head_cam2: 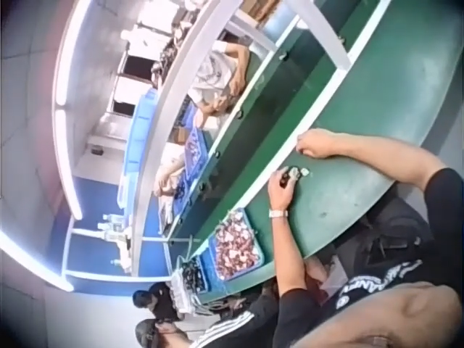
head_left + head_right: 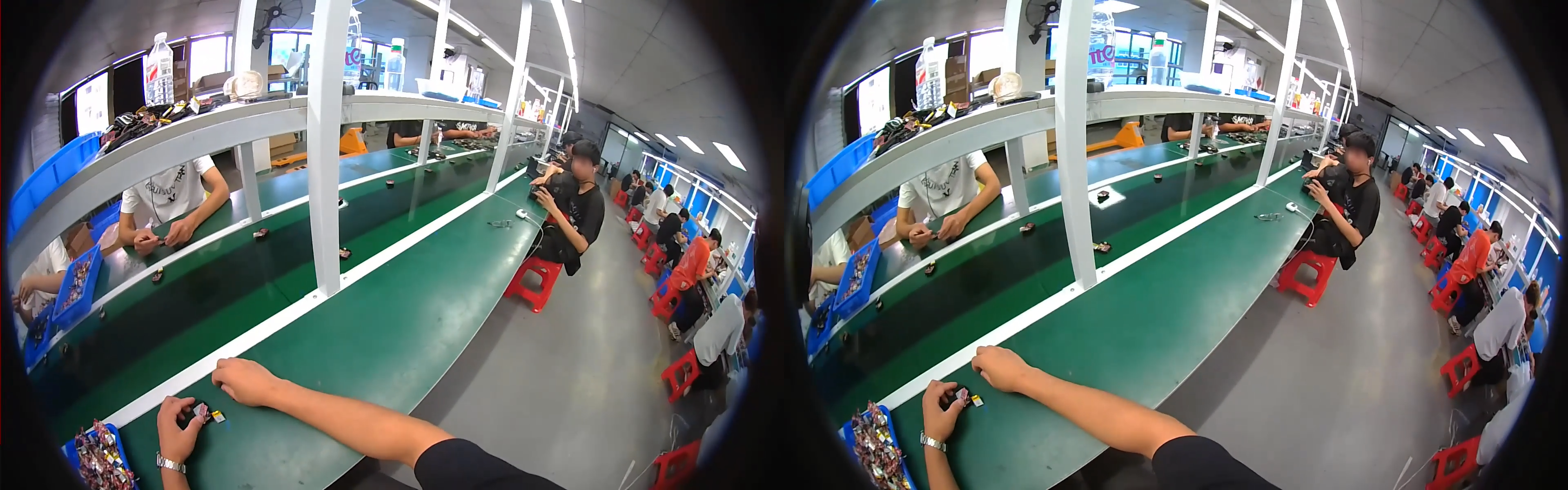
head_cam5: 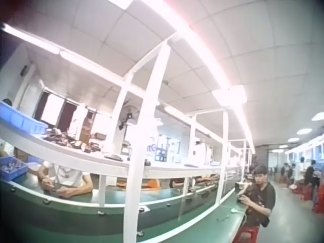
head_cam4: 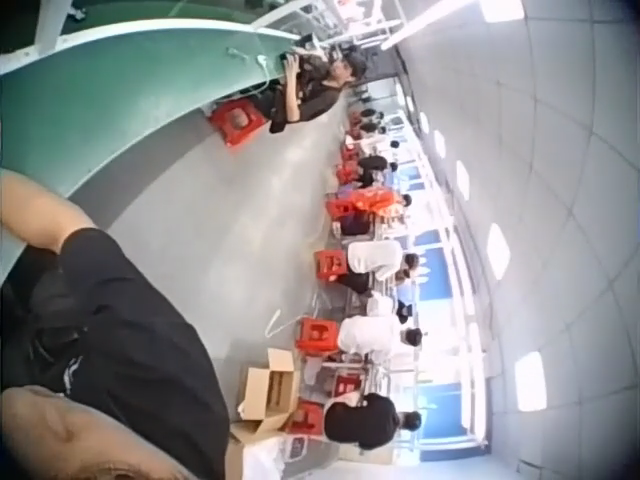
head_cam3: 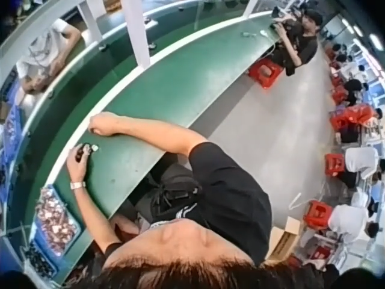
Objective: Assembling small electrical components or plastic parts on a production line.
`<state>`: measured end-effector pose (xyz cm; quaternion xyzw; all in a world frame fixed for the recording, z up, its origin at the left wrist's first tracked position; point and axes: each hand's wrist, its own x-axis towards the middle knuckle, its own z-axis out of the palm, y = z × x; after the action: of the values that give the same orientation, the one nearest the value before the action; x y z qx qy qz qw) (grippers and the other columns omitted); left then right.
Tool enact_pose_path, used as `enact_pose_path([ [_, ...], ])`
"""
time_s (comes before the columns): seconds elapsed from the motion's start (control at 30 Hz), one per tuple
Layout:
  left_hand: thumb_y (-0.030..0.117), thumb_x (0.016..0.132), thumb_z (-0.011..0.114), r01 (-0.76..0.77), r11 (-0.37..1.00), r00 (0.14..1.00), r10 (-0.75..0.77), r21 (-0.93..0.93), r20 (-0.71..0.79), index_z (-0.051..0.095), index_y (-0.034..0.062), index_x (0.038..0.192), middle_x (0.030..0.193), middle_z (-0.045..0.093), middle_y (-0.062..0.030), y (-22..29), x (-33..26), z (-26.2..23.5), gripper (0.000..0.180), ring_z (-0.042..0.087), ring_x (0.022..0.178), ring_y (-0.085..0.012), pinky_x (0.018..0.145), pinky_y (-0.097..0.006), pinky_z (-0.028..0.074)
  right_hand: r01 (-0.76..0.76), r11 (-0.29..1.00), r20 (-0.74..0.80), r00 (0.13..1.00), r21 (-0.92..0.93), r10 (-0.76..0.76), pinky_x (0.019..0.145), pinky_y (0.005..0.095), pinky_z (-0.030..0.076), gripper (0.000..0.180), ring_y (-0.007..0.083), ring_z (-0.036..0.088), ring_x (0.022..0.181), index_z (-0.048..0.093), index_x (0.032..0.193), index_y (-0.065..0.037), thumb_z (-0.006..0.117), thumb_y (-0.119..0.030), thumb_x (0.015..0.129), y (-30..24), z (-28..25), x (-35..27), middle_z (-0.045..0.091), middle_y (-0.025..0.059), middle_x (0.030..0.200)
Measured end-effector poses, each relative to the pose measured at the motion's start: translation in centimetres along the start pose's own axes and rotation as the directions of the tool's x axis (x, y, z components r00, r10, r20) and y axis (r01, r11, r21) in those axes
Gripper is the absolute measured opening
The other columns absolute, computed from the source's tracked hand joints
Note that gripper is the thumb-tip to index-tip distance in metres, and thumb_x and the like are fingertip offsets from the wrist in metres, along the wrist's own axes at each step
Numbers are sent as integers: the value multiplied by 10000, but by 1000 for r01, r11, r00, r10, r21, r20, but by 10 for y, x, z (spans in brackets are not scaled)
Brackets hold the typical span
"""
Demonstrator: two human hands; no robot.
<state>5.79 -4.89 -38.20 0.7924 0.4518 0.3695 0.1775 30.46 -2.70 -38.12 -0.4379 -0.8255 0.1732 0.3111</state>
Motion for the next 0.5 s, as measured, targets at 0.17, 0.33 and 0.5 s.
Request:
enact_pose_path([
  [0.17, 68, 608, 762, 14, 1000, 1000, -14, 17, 11, 630, 33, 888, 786, 523, -53, 3, 1, 0, 311, 481, 687, -174, 619, -295, 407, 11, 1000, 7, 1000, 4, -11, 865, 436, 493, 143, 342, 594, 999, 650, 961, -49, 630, -48, 819, 5, 2, 0, 606, 136, 1017],
  [0.33, 67, 648, 749, 90, 992, 996, -89, -92, 12, 579, 44, 890, 800, 554, -23, -3, -1, 1, 297, 485, 669, -113, 601, -256, 392, 28, 1000, 20, 999, 7, -29, 865, 443, 490, 152, 340, 593, 1003, 646, 974, -51, 629, -51, 823, 1, 2, 0, 603, 138, 1022],
  [0.5, 19, 717, 702, 188, 956, 982, -177, -225, 66, 546, 62, 953, 820, 568, 12, -4, -3, 5, 286, 507, 651, -57, 589, -202, 399, 75, 992, -120, 991, 100, -62, 834, 448, 493, 134, 354, 604, 963, 636, 995, -48, 604, -42, 865, -5, 0, 0, 592, 133, 1019],
])
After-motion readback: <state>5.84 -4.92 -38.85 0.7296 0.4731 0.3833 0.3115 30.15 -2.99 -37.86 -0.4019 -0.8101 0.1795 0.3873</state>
